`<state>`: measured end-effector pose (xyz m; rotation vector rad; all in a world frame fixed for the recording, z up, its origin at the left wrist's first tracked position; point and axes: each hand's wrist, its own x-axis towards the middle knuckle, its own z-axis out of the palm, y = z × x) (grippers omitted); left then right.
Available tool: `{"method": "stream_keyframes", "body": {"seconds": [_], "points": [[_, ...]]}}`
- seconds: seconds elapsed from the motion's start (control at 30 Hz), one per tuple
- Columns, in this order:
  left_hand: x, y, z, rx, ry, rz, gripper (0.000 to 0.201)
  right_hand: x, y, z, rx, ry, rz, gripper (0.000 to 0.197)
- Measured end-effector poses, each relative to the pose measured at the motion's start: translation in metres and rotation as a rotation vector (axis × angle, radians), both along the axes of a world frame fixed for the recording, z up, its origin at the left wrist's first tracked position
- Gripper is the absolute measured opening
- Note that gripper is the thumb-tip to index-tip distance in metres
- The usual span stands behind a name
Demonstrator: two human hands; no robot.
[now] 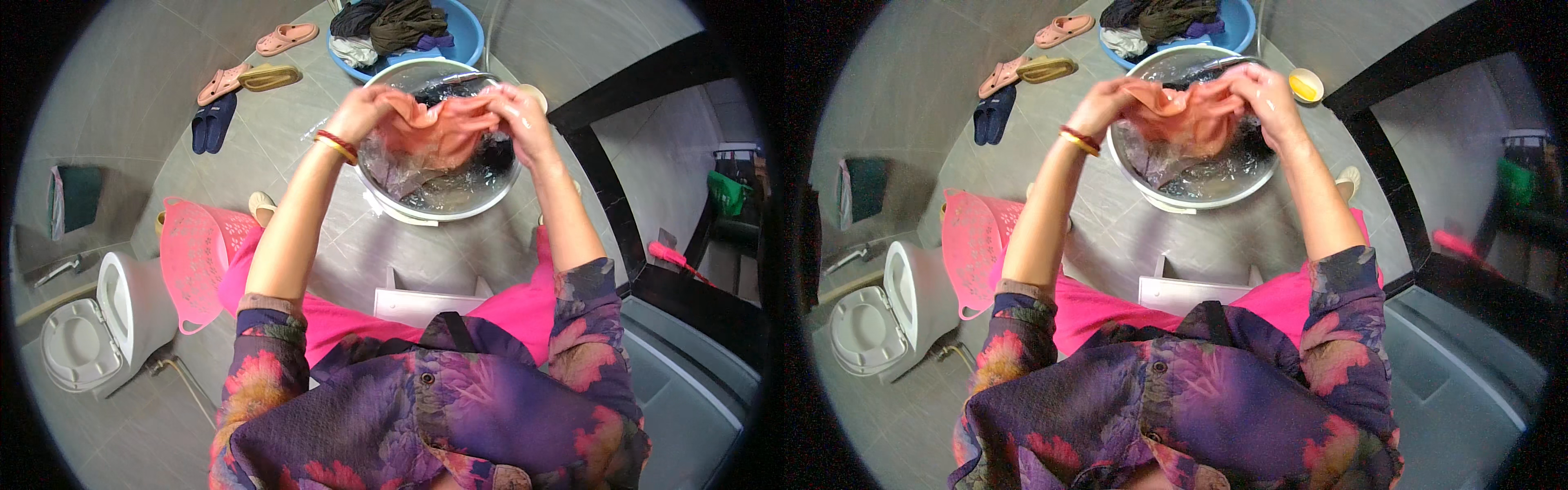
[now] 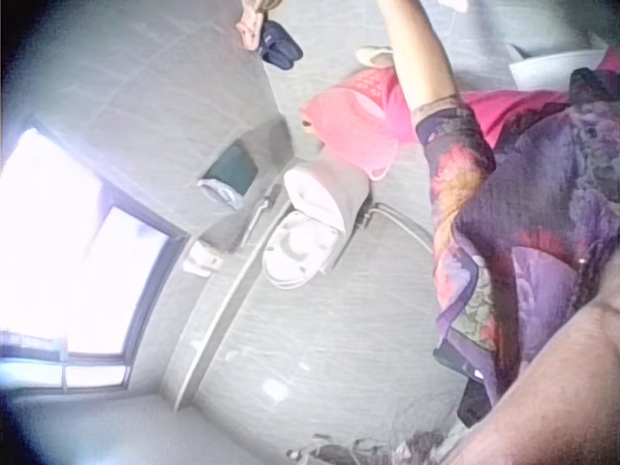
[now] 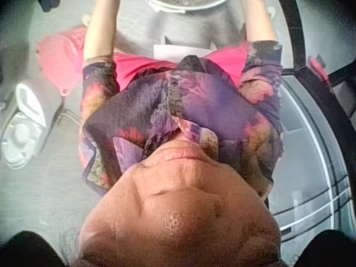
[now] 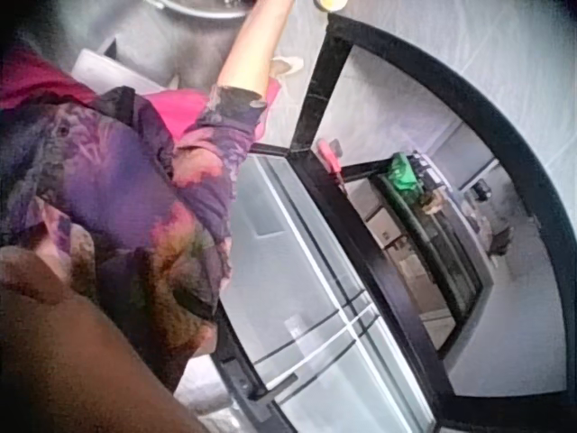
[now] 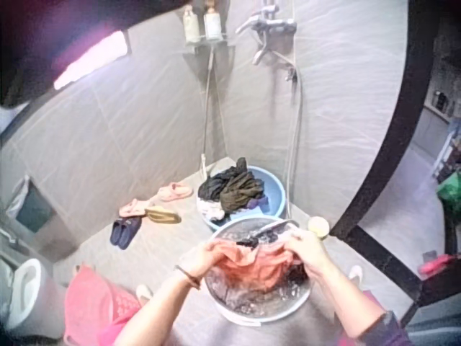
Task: The person washes clothes by hand in a bucket of water, submerging, scrubbing, and wringing out each garment.
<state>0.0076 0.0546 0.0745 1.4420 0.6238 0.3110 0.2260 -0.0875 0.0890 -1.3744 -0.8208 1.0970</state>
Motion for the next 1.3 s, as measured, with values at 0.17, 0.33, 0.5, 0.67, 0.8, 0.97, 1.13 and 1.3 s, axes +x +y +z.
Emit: {"method": "stream_keyframes", "body": {"seconds": [0.17, 0.33, 0.5, 0.67, 0.8, 0.97, 1.13, 1.3], "points": [[-0.008, -0.022, 0.056, -0.196, -0.326, 0.076, 0.039, -0.032, 0.018, 0.028, 0.399, 0.205, 0.04, 0.017], [0.023, -0.045, -0.06, -0.104, -0.089, 0.415, 0.02, -0.1, 0.002, -0.041, 0.008, 0.691, 0.213, 0.032], [0.019, -0.066, -0.066, 0.386, 0.105, 0.486, 0.011, -0.09, -0.041, -0.072, -0.505, 0.93, -0.067, 0.084], [0.044, -0.17, 0.0, 1.091, 0.106, 0.126, 0.028, -0.101, -0.022, -0.107, 0.28, 0.962, 0.021, 0.075], [0.039, -0.165, -0.031, 1.245, 0.341, 0.349, 0.031, -0.126, -0.001, -0.101, 0.197, -0.078, -0.183, 0.058], [0.042, -0.099, -0.05, 0.795, 0.53, 0.519, 0.031, -0.13, -0.013, -0.121, -0.189, 1.049, -0.3, 0.039], [-0.017, -0.036, -0.092, 0.681, 0.253, 0.575, 0.033, -0.111, -0.001, -0.083, -0.153, 0.825, -0.164, 0.028], [-0.014, -0.019, -0.004, -0.552, -0.195, 0.508, 0.034, -0.052, -0.01, -0.058, -0.315, 0.656, -0.1, 0.079]]}}
